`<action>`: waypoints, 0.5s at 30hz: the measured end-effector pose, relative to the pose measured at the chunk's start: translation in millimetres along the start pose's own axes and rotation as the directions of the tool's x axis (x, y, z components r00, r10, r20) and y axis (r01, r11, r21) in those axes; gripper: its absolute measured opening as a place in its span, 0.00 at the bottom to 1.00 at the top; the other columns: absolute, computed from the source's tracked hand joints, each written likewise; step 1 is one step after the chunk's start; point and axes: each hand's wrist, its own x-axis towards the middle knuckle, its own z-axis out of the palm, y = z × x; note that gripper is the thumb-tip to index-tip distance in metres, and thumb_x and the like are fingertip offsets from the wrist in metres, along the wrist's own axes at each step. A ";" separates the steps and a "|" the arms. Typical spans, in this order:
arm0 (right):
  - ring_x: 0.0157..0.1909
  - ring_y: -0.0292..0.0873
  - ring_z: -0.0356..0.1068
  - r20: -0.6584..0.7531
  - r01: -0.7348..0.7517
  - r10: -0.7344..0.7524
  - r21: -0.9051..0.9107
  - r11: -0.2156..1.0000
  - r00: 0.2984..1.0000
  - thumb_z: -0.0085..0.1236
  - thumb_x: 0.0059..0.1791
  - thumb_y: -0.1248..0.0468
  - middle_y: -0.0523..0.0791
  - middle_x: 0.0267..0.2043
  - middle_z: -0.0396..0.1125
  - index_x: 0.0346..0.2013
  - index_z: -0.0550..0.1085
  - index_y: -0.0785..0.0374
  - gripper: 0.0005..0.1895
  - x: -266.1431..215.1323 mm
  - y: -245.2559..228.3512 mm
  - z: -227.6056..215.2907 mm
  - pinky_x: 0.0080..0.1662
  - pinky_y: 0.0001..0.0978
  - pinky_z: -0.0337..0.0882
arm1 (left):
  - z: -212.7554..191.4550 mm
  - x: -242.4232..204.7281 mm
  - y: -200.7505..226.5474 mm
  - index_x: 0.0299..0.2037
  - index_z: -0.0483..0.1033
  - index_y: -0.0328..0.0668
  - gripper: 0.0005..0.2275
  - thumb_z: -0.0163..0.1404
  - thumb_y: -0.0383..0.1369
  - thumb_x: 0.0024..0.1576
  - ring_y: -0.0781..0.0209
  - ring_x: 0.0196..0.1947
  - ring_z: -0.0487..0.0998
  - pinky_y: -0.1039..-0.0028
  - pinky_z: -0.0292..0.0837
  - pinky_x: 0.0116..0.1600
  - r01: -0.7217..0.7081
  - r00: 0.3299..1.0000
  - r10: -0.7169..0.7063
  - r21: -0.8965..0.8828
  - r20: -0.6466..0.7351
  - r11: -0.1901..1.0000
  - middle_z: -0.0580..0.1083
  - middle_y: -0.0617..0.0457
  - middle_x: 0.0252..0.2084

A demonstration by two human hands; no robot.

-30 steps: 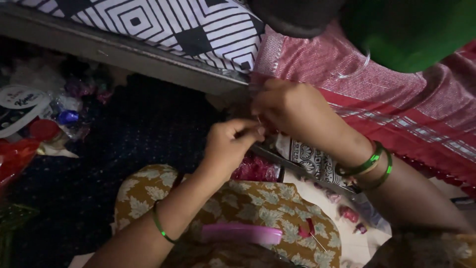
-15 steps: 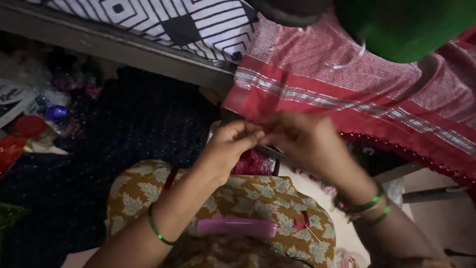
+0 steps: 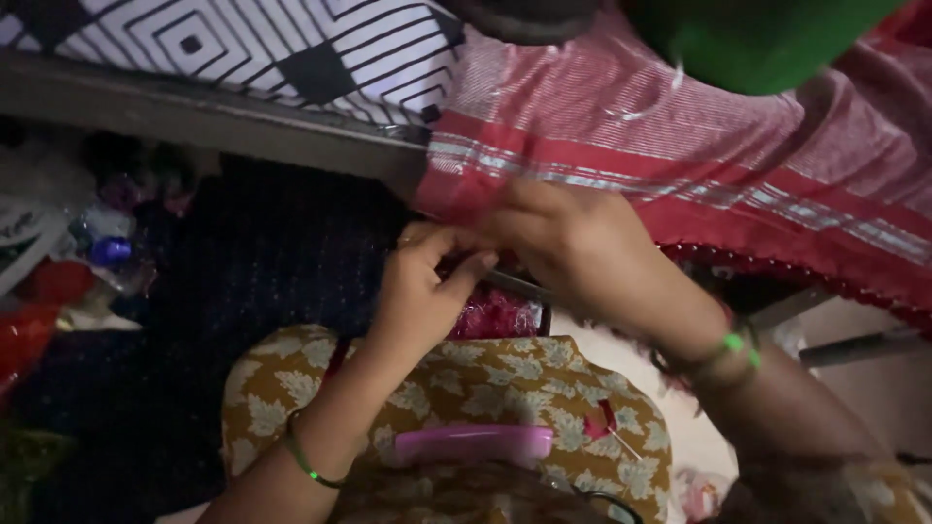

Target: Decorating the edge of a red cloth with tassels, using thread, a comb, and scissors for trimming.

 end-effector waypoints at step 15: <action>0.32 0.42 0.77 -0.031 -0.343 0.352 0.170 0.924 0.935 0.67 0.48 0.68 0.44 0.33 0.74 0.37 0.79 0.62 0.05 -37.7 -2.5 11.9 0.35 0.34 0.74 | 34.1 -10.7 -49.9 0.40 0.82 0.37 0.04 0.60 0.25 0.55 0.61 0.40 0.78 0.69 0.74 0.50 0.440 0.897 -0.344 -0.621 0.276 0.648 0.80 0.55 0.36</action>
